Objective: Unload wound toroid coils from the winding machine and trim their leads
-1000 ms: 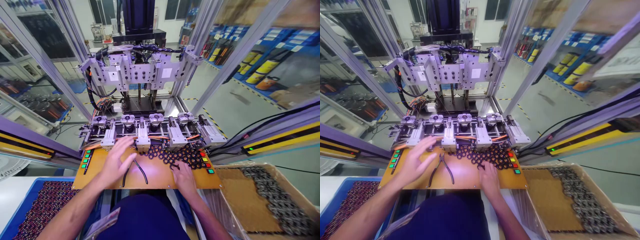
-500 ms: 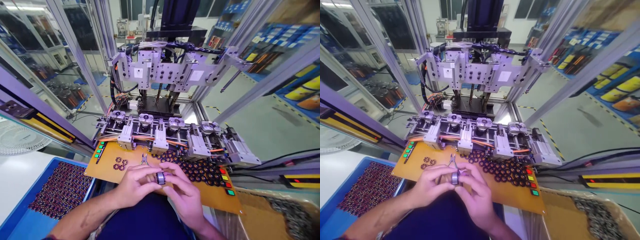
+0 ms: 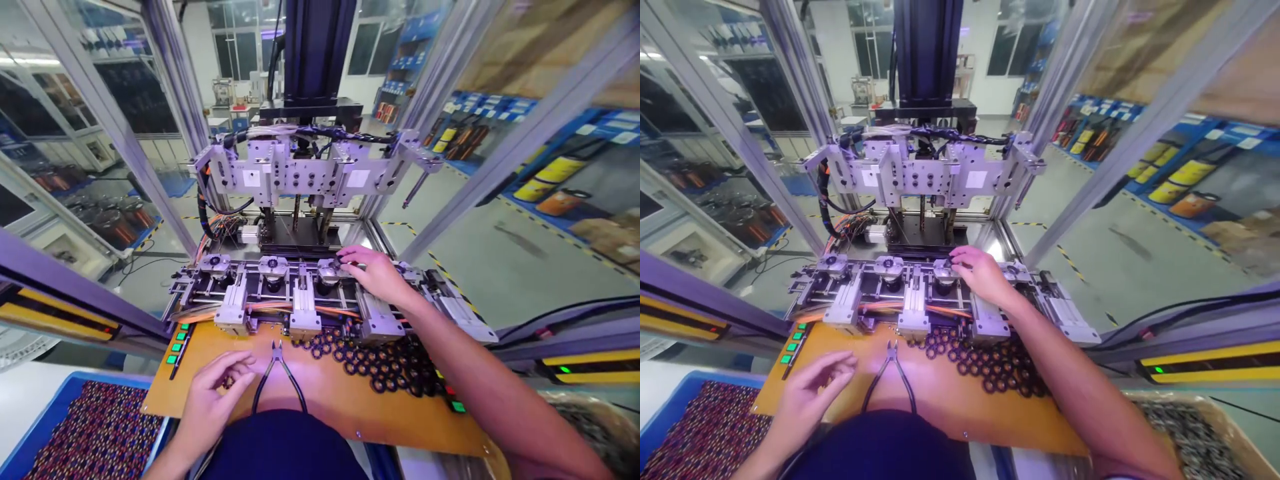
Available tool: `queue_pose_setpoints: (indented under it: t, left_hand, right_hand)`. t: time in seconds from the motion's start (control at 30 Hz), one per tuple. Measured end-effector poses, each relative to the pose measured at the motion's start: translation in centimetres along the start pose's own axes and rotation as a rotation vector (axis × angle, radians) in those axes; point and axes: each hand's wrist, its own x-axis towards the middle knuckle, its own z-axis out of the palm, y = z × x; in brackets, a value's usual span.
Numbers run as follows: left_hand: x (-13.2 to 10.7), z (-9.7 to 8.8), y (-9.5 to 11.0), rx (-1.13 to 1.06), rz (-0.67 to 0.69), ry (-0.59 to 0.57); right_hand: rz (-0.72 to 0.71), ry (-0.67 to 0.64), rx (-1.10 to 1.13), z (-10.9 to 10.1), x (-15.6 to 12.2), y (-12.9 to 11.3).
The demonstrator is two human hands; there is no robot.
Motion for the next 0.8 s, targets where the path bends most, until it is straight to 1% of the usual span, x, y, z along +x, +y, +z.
queue_pose_setpoints:
  t: [0.07,0.13,0.3,0.4,0.5,0.57,0.67,0.8]
  left_hand:
    - [-0.2,-0.5,-1.0,-0.015,-0.052,-0.001]
    - [-0.3,-1.0,-1.6,-0.013,-0.085,-0.004]
    - [-0.2,-2.0,-2.0,0.021,-0.181,0.05]
    - [0.1,-2.0,-2.0,0.01,-0.202,0.04]
    - [0.3,-1.6,-1.7,-0.003,-0.198,0.033]
    - [0.2,-1.5,-1.6,-0.007,-0.197,0.054]
    - [-0.1,-1.7,-2.1,0.011,-0.185,0.086]
    - [-0.4,-2.5,-2.7,0.078,-0.119,0.065]
  right_hand:
    - [-0.034,-0.06,-0.033,0.0,1.3,1.8]
    - [-0.067,-0.128,-0.063,0.3,1.8,2.6]
    - [-0.103,-0.249,-0.149,0.3,1.7,3.0]
    - [-0.103,-0.288,-0.218,0.3,2.0,3.1]
    - [-0.105,-0.31,-0.292,0.6,2.3,3.0]
    - [-0.111,-0.31,-0.336,0.7,2.2,2.8]
    - [-0.125,-0.288,-0.394,0.6,1.0,2.5]
    - [-0.137,-0.263,-0.449,1.0,-1.2,2.6]
